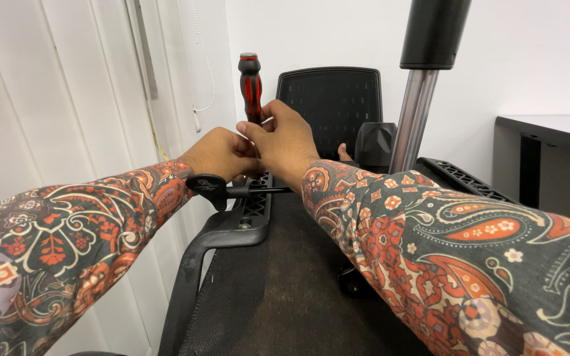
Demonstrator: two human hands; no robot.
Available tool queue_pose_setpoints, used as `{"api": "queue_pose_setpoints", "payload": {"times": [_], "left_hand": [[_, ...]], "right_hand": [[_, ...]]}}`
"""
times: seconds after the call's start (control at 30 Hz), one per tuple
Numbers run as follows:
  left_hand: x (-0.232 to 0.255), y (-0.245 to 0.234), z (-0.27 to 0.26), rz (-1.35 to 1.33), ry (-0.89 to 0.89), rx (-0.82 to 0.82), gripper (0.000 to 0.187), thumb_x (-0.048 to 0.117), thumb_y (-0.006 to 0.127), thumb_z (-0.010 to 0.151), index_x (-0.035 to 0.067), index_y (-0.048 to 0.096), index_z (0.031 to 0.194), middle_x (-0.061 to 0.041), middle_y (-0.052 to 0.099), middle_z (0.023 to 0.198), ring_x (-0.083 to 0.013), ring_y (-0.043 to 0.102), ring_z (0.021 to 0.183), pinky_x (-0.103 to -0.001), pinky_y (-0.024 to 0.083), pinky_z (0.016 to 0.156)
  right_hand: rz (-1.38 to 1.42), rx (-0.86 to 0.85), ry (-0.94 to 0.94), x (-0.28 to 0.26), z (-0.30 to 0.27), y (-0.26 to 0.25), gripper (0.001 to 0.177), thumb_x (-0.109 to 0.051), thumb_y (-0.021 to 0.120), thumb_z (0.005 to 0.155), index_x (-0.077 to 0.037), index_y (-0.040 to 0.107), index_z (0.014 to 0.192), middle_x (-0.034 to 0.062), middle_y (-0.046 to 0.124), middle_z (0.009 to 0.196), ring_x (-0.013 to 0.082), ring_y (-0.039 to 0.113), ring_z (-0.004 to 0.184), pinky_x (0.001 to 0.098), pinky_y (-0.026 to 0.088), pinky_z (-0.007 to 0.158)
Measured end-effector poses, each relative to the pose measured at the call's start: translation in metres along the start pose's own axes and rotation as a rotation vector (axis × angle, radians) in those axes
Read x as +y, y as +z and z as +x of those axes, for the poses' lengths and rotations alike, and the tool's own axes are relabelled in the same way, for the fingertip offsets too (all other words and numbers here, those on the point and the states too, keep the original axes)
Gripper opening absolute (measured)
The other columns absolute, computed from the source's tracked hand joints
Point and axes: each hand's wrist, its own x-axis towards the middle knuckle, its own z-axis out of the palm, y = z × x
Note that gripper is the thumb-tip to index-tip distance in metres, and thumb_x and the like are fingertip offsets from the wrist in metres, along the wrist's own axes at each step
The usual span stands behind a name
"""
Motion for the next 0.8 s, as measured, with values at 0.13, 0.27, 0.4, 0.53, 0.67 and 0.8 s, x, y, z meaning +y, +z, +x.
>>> {"api": "queue_pose_setpoints", "payload": {"times": [0.13, 0.27, 0.4, 0.53, 0.67, 0.8], "left_hand": [[-0.003, -0.001, 0.004, 0.009, 0.015, -0.019, 0.028, 0.01, 0.081, 0.081, 0.001, 0.076, 0.106, -0.011, 0.08, 0.098, -0.0181, 0.074, 0.086, -0.03, 0.06, 0.078], [-0.016, 0.001, 0.011, -0.08, 0.065, -0.031, 0.031, 0.005, 0.078, 0.079, 0.001, 0.074, 0.109, -0.01, 0.081, 0.102, -0.0156, 0.078, 0.094, -0.03, 0.059, 0.087], [-0.033, 0.002, 0.011, -0.043, 0.113, -0.037, 0.036, 0.0, 0.08, 0.077, 0.001, 0.074, 0.112, -0.01, 0.079, 0.105, -0.0146, 0.076, 0.1, -0.03, 0.055, 0.094], [-0.041, 0.0, 0.006, -0.027, 0.077, -0.038, 0.033, 0.005, 0.079, 0.079, 0.002, 0.075, 0.112, -0.009, 0.08, 0.103, -0.0144, 0.078, 0.098, -0.029, 0.058, 0.093], [-0.044, -0.008, 0.003, 0.064, 0.071, -0.017, 0.03, 0.011, 0.08, 0.081, 0.004, 0.077, 0.11, -0.008, 0.081, 0.1, -0.0141, 0.077, 0.098, -0.029, 0.059, 0.094], [-0.05, -0.012, 0.003, 0.211, 0.121, -0.008, 0.029, 0.023, 0.08, 0.082, 0.01, 0.079, 0.109, -0.005, 0.08, 0.101, -0.0124, 0.075, 0.1, -0.03, 0.056, 0.096]], "right_hand": [[-0.067, 0.018, 0.004, -0.001, 0.0, -0.001, 0.039, -0.034, 0.073, 0.089, -0.003, 0.063, 0.11, 0.0065, 0.072, 0.086, 0.0152, 0.075, 0.078, 0.0303, 0.061, 0.07], [-0.017, -0.008, 0.033, 0.002, 0.002, 0.002, 0.033, -0.031, 0.068, 0.092, -0.004, 0.066, 0.111, 0.0067, 0.074, 0.087, 0.0157, 0.075, 0.077, 0.031, 0.061, 0.067], [-0.062, -0.113, 0.016, 0.009, 0.008, 0.004, 0.031, -0.029, 0.057, 0.098, -0.003, 0.064, 0.113, 0.0051, 0.076, 0.093, 0.0155, 0.075, 0.083, 0.032, 0.062, 0.072], [-0.031, -0.129, 0.0, 0.014, 0.006, 0.008, 0.03, -0.029, 0.055, 0.1, -0.004, 0.064, 0.113, 0.005, 0.076, 0.096, 0.0152, 0.073, 0.091, 0.033, 0.056, 0.081], [0.074, -0.002, -0.034, 0.006, 0.004, 0.011, 0.028, -0.028, 0.057, 0.099, -0.004, 0.065, 0.113, 0.0037, 0.078, 0.093, 0.0117, 0.072, 0.089, 0.0305, 0.053, 0.083], [0.004, 0.075, 0.014, -0.004, 0.003, 0.009, 0.027, -0.029, 0.056, 0.098, -0.006, 0.063, 0.111, 0.0016, 0.077, 0.09, 0.0116, 0.068, 0.077, 0.0321, 0.054, 0.076]]}}
